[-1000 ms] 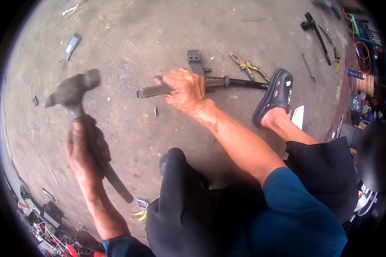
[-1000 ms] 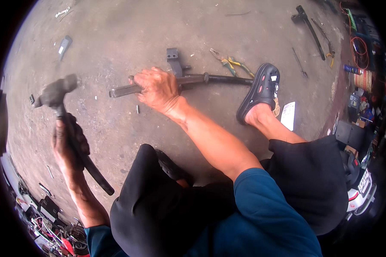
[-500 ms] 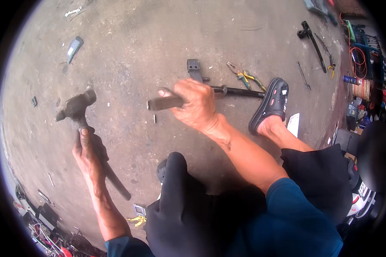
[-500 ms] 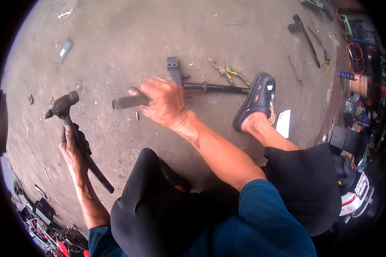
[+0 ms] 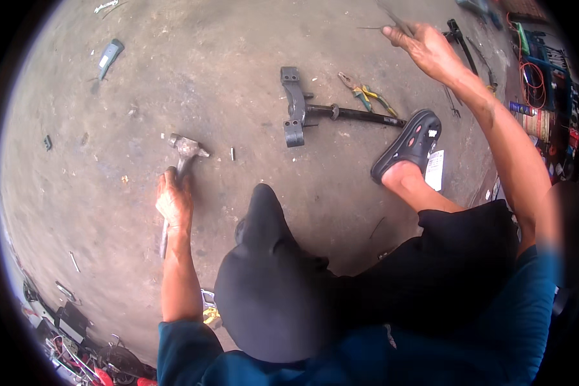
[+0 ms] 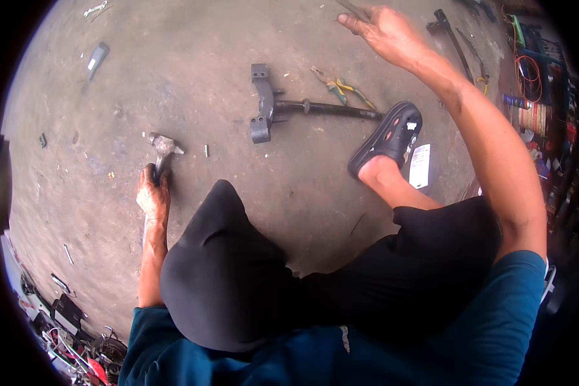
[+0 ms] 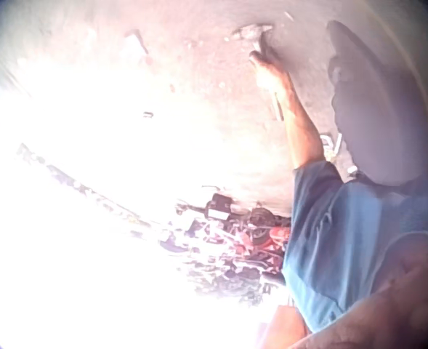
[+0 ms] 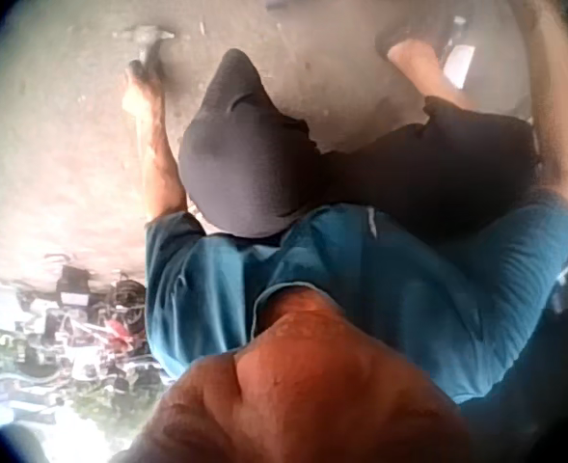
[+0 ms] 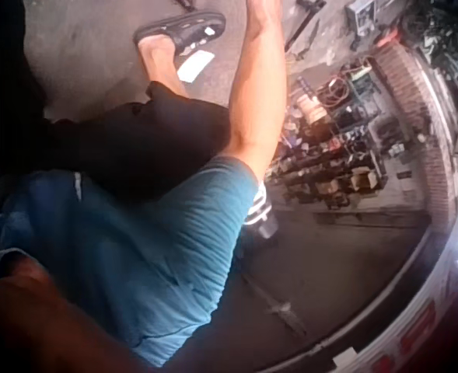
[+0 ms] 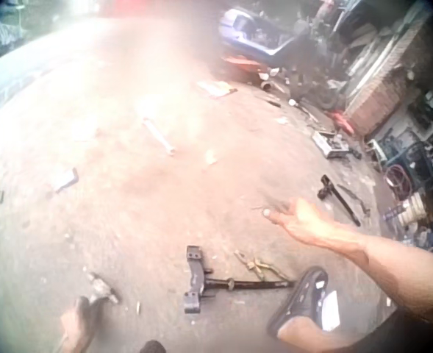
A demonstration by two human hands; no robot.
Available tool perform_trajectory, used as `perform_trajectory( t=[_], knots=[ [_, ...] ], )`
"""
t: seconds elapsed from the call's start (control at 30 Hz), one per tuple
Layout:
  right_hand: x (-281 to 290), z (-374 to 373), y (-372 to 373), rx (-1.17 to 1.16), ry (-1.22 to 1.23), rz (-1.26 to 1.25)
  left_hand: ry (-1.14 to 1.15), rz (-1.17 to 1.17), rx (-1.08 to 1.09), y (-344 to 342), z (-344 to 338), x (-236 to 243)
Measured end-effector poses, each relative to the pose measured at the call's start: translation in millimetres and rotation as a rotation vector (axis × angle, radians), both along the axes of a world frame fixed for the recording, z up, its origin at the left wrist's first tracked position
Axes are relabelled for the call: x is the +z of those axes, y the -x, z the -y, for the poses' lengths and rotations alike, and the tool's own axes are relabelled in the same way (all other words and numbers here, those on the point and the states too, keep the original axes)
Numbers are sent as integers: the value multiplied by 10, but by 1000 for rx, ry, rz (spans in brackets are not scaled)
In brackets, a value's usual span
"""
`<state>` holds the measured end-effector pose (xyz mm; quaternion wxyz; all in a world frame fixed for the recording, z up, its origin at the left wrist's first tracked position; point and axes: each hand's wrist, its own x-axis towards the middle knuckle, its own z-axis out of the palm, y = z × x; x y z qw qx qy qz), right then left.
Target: The person uses a hammer and a metal rod to strike and loosen a motorcycle steering stem assembly on the ground. The person then pulls the metal shaft apart and strikes the metal clamp piece directly with the hammer.
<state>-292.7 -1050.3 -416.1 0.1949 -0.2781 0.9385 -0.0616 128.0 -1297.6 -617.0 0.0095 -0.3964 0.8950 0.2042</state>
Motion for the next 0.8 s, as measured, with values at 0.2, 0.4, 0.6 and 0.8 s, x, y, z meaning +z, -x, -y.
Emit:
perform_trajectory(
  t=[0.2,0.4,0.6,0.8],
  knots=[
    [272,-415,-167,141,-127,49,-602,-426,223,702,-482,387],
    [-328,-1153,-767,-4,-152,115,-947,-23,122,1636,-951,404],
    [-1184,-2256,-754,-312,-52,24,-902,91,-168,1951,-1063,320],
    [-1738,-2461,-662,-426,12,173,-815,109,-263,1723,-1122,240]
  ],
)
